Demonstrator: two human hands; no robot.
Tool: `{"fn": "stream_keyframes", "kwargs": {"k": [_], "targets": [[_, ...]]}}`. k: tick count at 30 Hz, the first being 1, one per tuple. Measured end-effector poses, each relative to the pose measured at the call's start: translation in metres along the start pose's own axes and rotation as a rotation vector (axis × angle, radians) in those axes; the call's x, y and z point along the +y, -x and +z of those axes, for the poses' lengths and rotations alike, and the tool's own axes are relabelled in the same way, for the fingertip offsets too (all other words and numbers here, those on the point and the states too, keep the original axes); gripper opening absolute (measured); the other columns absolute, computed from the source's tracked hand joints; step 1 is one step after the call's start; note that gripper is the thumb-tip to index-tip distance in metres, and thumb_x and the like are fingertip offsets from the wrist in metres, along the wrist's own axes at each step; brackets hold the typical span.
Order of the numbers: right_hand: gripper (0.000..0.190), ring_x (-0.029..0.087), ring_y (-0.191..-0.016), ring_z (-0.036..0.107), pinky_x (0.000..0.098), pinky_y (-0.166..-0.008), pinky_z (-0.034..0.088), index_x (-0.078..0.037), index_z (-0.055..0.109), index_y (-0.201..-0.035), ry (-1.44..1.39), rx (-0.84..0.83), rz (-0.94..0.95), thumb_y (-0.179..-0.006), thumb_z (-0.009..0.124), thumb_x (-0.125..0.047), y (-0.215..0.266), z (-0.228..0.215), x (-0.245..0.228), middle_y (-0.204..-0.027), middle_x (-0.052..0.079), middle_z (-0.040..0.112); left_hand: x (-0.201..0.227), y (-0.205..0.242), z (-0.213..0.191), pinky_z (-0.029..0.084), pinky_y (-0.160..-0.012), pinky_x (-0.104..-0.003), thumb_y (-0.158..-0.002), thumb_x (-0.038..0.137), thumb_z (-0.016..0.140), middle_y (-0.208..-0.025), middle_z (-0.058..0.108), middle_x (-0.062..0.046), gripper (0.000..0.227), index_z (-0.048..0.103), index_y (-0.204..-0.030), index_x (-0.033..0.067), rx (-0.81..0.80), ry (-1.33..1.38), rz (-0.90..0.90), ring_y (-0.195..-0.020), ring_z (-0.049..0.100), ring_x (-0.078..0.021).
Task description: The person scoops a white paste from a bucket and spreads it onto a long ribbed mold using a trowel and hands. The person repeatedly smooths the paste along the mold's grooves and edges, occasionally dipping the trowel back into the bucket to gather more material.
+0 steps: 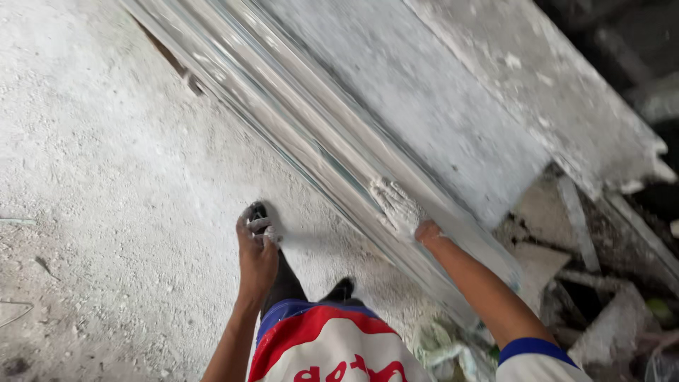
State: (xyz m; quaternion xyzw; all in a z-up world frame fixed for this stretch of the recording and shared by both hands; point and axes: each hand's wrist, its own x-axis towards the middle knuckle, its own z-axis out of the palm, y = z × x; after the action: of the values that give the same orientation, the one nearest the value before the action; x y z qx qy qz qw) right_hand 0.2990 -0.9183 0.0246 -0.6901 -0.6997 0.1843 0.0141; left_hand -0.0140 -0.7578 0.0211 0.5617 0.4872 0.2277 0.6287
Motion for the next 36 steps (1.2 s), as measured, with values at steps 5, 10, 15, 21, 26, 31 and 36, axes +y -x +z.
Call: {"fn": "stream_keyframes", "kwargs": {"k": [5,10,15,21,26,31,36], "targets": [[0.052,0.029,-0.137,0.038,0.0416,-0.108,0.036,-0.001,0.035,-0.146,-0.017,0.090,0.051,-0.104,0.038,-0.031,0.096,0.005,0.009,-0.148,0.020,0.039,0.005,0.071,0.057,0.055,-0.076,-0.029,-0.097,-0.003,0.046,-0.127,0.054,-0.015,0.066,0.020,-0.158,0.0044,-0.088,-0.055,0.003,-0.092,0.061,-0.0141],[0.049,0.029,-0.135,0.043,0.0417,-0.105,0.040,-0.001,0.040,-0.144,-0.033,0.131,0.088,-0.104,0.040,-0.029,0.185,0.029,0.013,-0.145,0.020,0.045,-0.001,0.102,0.089,0.055,-0.074,-0.030,-0.097,0.001,0.050,-0.126,0.056,-0.016,0.066,0.023,-0.157,0.0053,-0.157,-0.113,-0.026,-0.089,0.061,-0.0158],[0.046,0.030,-0.132,0.049,0.0418,-0.103,0.045,-0.001,0.046,-0.142,-0.043,0.196,0.112,-0.104,0.041,-0.027,0.261,0.066,0.028,-0.142,0.020,0.050,-0.006,0.114,0.128,0.059,-0.081,-0.031,-0.101,0.010,0.052,-0.126,0.057,-0.019,0.062,0.022,-0.156,0.0034,-0.221,-0.064,0.013,-0.094,0.069,-0.0203],[0.030,0.024,-0.103,0.064,0.0361,-0.081,0.058,-0.004,0.059,-0.117,-0.246,0.580,0.317,-0.109,0.038,-0.025,0.298,0.124,0.047,-0.112,0.016,0.066,-0.004,0.132,0.145,0.059,-0.083,-0.033,-0.102,0.012,0.053,-0.128,0.056,-0.020,0.064,0.021,-0.156,0.0022,-0.270,-0.072,0.013,-0.096,0.069,-0.0225],[0.045,0.010,-0.050,0.051,0.0288,-0.047,0.050,-0.014,0.048,-0.077,-1.244,1.005,0.541,-0.116,0.033,-0.032,0.278,0.160,0.083,-0.061,0.001,0.051,-0.004,0.138,0.147,0.059,-0.081,-0.033,-0.102,0.012,0.053,-0.127,0.057,-0.019,0.064,0.021,-0.156,0.0023,-0.260,-0.091,0.019,-0.094,0.070,-0.0222],[0.055,0.007,-0.035,0.035,0.0270,-0.029,0.032,-0.018,0.041,-0.066,-1.744,1.112,0.939,-0.113,0.032,-0.043,0.260,0.180,0.106,-0.051,-0.005,0.040,-0.004,0.142,0.152,0.058,-0.079,-0.032,-0.101,0.009,0.052,-0.126,0.057,-0.019,0.064,0.022,-0.156,0.0025,-0.285,-0.062,0.024,-0.094,0.069,-0.0224],[0.036,0.008,-0.054,0.044,0.0252,-0.046,0.040,-0.014,0.046,-0.080,-1.318,0.762,0.805,-0.110,0.048,-0.035,0.305,0.145,0.086,-0.070,-0.002,0.048,-0.006,0.145,0.152,0.058,-0.080,-0.032,-0.101,0.007,0.051,-0.128,0.056,-0.019,0.063,0.021,-0.156,0.0026,-0.286,-0.004,0.027,-0.094,0.068,-0.0223]]}}
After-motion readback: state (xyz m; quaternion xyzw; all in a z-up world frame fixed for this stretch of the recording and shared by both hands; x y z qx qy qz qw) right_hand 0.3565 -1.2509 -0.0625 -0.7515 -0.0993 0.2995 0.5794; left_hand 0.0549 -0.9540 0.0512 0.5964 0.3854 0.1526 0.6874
